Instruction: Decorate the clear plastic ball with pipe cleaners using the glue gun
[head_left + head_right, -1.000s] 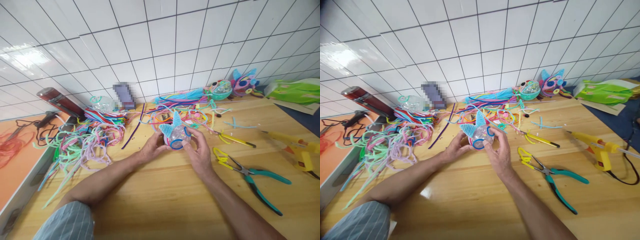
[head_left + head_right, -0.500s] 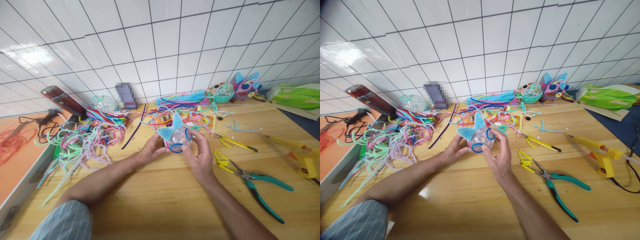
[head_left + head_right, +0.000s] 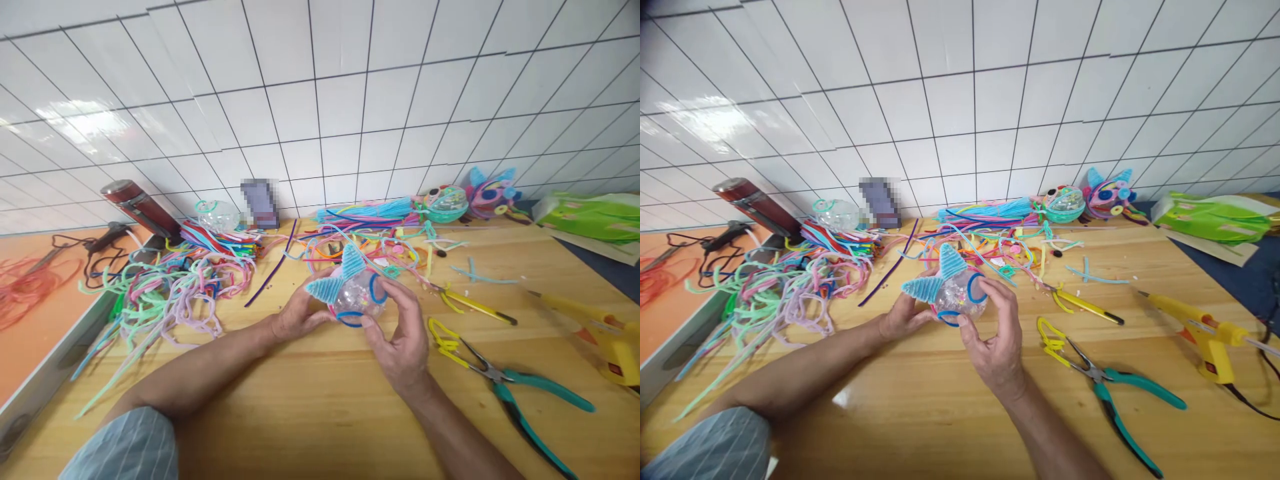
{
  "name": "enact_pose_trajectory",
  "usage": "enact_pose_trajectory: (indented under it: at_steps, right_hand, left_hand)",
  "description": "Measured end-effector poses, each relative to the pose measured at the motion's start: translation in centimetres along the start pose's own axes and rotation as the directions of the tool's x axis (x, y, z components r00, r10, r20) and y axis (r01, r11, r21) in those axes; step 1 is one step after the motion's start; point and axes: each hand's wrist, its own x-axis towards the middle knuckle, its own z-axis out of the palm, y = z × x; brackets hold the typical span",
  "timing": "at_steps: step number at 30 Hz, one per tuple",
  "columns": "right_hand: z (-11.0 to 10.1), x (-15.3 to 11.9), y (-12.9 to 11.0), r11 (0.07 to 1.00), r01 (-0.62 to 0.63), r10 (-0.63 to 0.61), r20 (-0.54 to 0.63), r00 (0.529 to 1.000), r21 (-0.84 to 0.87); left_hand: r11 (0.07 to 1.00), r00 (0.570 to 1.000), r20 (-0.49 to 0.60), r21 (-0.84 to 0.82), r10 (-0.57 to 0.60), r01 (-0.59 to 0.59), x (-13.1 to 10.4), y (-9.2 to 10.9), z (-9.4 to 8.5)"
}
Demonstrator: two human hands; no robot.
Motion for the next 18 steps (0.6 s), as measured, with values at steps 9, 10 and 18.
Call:
enact_pose_trajectory:
  at_steps: [9, 10, 18]
  right_hand:
    - [-0.05, -0.14, 0.71, 0.998, -0.066, 0.067, -0.007, 0.998, 0.019]
    - [-0.06, -0.15, 0.72, 0.997, -0.070, 0.070, -0.006, 0.998, 0.016]
    - [-0.19, -0.04, 0.71, 0.994, -0.109, 0.109, 0.006, 0.994, 0.016]
  left_hand:
    - [1.000, 1.000, 0.021, 0.002, 0.012, -0.012, 0.16, -0.40, 0.34]
    - [1.000, 1.000, 0.022, -0.005, 0.020, -0.020, 0.27, -0.31, 0.31]
    - [1.000, 0.999, 0.034, -0.001, -0.013, 0.014, 0.33, -0.45, 0.30]
